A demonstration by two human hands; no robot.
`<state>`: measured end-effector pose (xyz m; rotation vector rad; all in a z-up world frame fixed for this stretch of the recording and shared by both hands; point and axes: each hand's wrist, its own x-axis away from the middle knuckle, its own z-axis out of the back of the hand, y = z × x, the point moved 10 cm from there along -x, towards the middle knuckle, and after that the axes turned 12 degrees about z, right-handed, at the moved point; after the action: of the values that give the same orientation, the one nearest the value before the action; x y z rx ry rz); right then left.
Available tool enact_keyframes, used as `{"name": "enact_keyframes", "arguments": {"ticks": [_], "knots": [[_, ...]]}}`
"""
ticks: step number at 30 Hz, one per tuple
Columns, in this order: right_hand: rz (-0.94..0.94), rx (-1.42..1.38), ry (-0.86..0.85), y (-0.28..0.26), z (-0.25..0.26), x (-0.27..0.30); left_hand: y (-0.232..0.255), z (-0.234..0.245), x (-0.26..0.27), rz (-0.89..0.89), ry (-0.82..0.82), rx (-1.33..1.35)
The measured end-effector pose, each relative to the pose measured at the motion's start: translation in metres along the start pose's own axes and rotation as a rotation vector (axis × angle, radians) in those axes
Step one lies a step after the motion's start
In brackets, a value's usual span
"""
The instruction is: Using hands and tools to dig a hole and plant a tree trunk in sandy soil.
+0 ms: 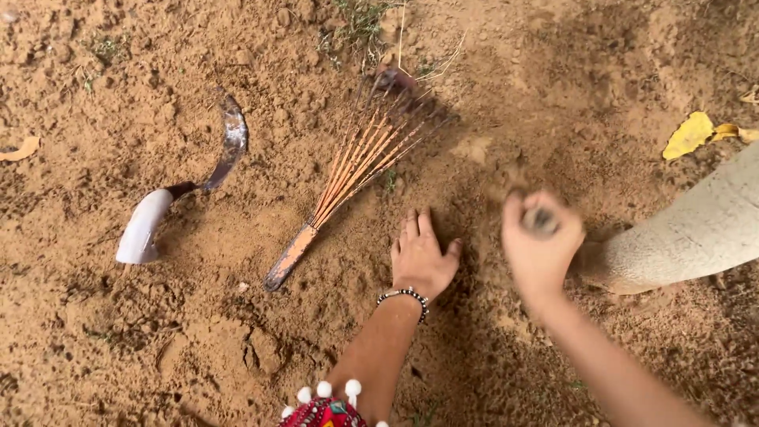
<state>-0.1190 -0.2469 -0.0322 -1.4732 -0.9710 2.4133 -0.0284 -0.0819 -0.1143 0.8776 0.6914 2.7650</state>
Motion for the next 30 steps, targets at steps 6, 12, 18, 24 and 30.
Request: {"name": "enact_keyframes", "arguments": {"ticks": [6,12,18,24,30], "knots": [[-0.262,0.002,-0.026,-0.070,0.020,0.023,-0.001,0.002,0.002,0.035,0.054,0.196],[-0.274,-0.637,0.264,-0.060,0.020,-0.075,-0.010,-0.002,-0.021,0.133,0.092,0.412],[-0.277,-0.492,0.273,0.024,0.001,-0.078,0.000,-0.009,-0.023,0.047,0.106,0.307],[-0.245,-0.062,0.101,-0.011,0.015,0.013,-0.007,-0.005,-0.002,-0.133,0.188,0.181],[-0.167,-0.281,0.190,-0.083,0.041,-0.009,-0.008,0.005,0.006,-0.060,0.159,0.306]]}}
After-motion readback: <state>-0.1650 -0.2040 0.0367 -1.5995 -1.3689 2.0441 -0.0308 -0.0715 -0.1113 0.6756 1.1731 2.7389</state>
